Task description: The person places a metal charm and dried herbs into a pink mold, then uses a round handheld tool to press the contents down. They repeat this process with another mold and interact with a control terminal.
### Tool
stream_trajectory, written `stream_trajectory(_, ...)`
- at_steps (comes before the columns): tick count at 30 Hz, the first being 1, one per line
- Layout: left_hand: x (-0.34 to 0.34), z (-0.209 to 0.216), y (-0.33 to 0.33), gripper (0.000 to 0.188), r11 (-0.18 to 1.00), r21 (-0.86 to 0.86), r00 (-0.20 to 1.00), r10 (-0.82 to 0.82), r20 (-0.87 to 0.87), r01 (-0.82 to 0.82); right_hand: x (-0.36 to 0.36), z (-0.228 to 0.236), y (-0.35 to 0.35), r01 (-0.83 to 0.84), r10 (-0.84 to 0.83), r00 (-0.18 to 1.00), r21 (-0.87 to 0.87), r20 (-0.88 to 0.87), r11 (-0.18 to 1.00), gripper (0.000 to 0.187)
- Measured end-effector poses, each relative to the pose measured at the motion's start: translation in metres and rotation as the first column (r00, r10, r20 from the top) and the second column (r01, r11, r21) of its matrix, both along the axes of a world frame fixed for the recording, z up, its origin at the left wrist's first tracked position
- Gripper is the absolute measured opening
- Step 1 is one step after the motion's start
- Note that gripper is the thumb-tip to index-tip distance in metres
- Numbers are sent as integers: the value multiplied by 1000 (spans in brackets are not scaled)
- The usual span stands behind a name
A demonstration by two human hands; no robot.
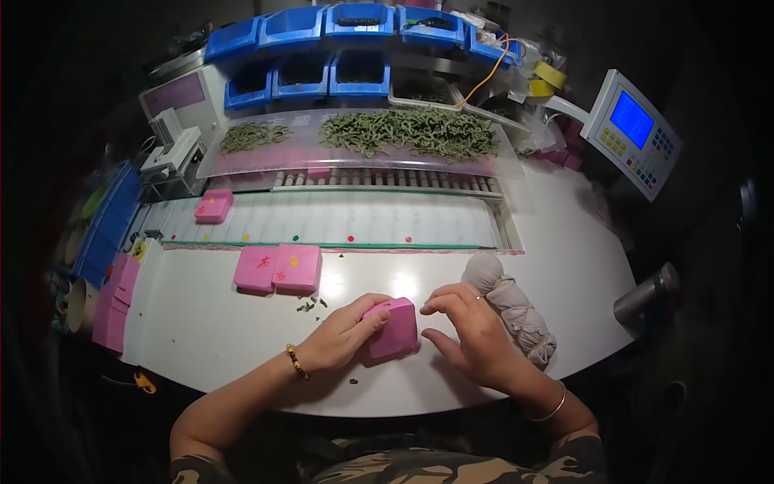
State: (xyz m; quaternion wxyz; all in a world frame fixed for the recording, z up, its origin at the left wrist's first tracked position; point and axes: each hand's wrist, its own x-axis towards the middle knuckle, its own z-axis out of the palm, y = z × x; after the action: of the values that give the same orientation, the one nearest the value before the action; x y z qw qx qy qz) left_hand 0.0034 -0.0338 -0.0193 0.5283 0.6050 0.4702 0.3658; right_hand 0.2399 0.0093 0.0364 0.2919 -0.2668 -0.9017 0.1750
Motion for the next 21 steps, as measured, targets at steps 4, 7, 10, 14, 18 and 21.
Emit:
stream_trajectory(4,1,-5,-3,45,1000,7,997,26,68,-27,-9,-6,2,-25,25,1000,-6,-18,1000,35)
stream_trajectory(7,5,-2,-10,43,984,113,990,139,-33,-134,-14,-9,0,-13,11,999,-44,-45,999,35)
stream_trajectory(10,10,6,-11,45,862,493,892,124,-434,120,-18,-14,-5,-1,2,1000,49,-20,999,37)
stream_trajectory(14,14,4,-18,38,899,425,933,61,-355,103,-22,-19,-15,0,-6,999,160,40,987,34)
stream_trajectory(18,15,12,-20,33,917,397,969,59,-241,43,-30,-21,-21,6,-33,996,312,82,950,23)
stream_trajectory(21,20,10,-20,34,922,386,958,102,-269,11,-33,-23,-21,26,-45,998,333,48,943,16)
